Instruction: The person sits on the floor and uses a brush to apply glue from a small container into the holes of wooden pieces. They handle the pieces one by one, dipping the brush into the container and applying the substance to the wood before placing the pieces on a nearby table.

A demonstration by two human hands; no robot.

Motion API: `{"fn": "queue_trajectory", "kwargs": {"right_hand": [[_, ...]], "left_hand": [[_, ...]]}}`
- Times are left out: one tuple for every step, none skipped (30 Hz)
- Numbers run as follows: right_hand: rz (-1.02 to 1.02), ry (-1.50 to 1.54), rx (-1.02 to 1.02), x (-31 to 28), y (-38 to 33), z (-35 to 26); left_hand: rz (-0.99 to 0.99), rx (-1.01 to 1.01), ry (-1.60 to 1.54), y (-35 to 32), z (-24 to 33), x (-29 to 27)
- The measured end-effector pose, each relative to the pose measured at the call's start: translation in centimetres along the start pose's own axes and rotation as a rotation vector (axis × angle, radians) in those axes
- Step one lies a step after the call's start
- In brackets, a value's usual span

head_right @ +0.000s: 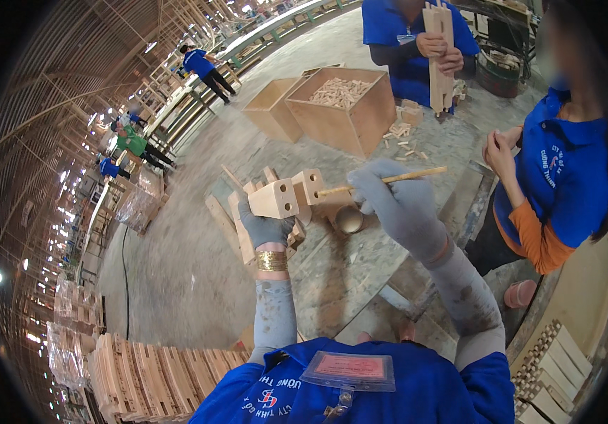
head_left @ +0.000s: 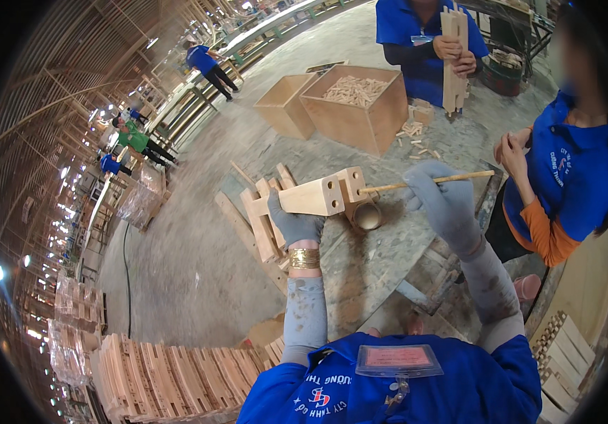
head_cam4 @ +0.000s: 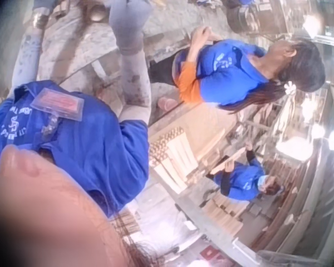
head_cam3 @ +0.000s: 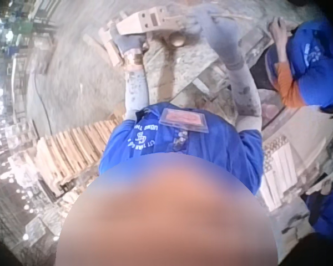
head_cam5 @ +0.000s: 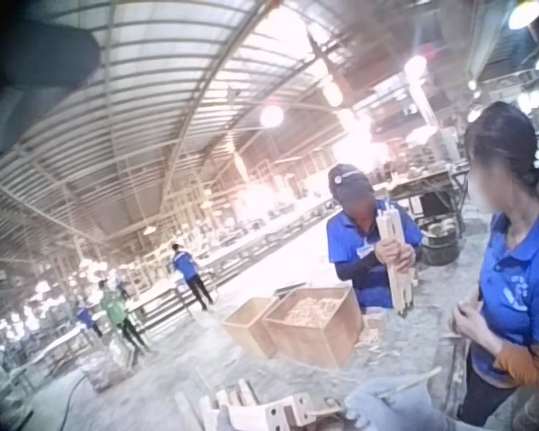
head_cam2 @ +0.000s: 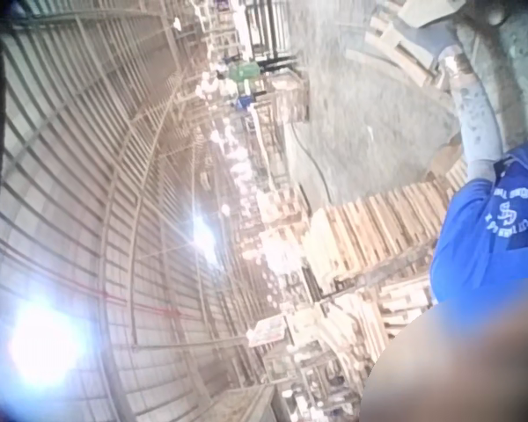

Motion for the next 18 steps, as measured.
{"fn": "queue_trajectory", "kwargs": {"right_hand": [[0.016, -0.017, 0.002, -0.5, -0.1, -0.2], [0.076, 0.022, -0.031, -1.4, -0.1, -0.5], [0.142, 0.057, -0.065, -2.7, -0.4, -0.9], [0.210, 0.090, -0.101, -4.2, -0.7, -1.2], [0.245, 0.036, -0.182, -5.7, -0.9, -1.5], [0.266, -0.011, -0.251, -6.9, -1.3, -1.3], [0.271, -0.049, -0.313, -7.7, -1.7, -1.1], [0.313, -0.298, -0.402, -9.5, -2.3, -1.0], [0.342, -0.546, -0.490, -11.2, -3.0, -0.9], [0.364, -0.770, -0.527, -12.3, -3.3, -0.9], [0.401, -0.997, -0.570, -13.5, -3.9, -1.1], [0.408, -1.166, -0.563, -13.6, -4.4, -1.0], [0.424, -1.056, -0.498, -15.4, -5.2, 0.1], [0.475, -0.872, -0.419, -16.1, -5.8, 1.2], [0.579, -0.641, -0.293, -16.6, -6.4, 2.1], [0.701, -0.396, -0.196, -17.2, -7.2, 2.7], [0.676, -0.292, -0.192, -17.5, -7.7, 2.9], [0.708, -0.253, -0.134, -17.5, -8.1, 2.9]], "left_hand": [[-0.003, 0.003, 0.010, 0.1, -0.3, 0.2], [-0.007, 0.004, 0.021, 0.4, -0.6, 0.6], [0.013, 0.006, 0.011, 0.6, -1.1, 1.2], [0.032, 0.005, 0.001, 1.0, -1.7, 1.9], [0.049, 0.003, -0.008, 1.4, -2.4, 2.7], [0.006, 0.085, 0.119, 2.5, -3.1, 1.9], [-0.024, 0.178, 0.246, 4.1, -3.6, 0.0], [-0.059, 0.263, 0.429, 5.0, -5.0, 0.0], [-0.085, 0.358, 0.605, 5.7, -6.4, 0.3], [-0.046, 0.124, 0.435, 6.4, -9.3, 1.9], [0.026, -0.096, 0.244, 6.8, -12.2, 3.7], [-0.050, -0.112, 0.275, 8.1, -14.5, 3.6], [-0.034, -0.153, 0.247, 9.2, -17.6, 4.3], [0.016, -0.108, 0.305, 10.3, -20.2, 4.0], [0.069, -0.071, 0.357, 11.5, -22.7, 3.7], [0.169, 0.069, 0.483, 12.4, -24.7, 3.8], [0.208, 0.100, 0.582, 13.2, -26.4, 4.0], [0.259, 0.137, 0.685, 13.9, -27.5, 3.9]]}}
Point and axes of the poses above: each hand's wrist, its own y-axis towards the middle knuckle, its own x-axis out of the palm, z = x × y, the point moved 3 cm from there along y, towards the middle knuckle, and after that the axes turned 14 degrees about y, right-handed, at the moved point
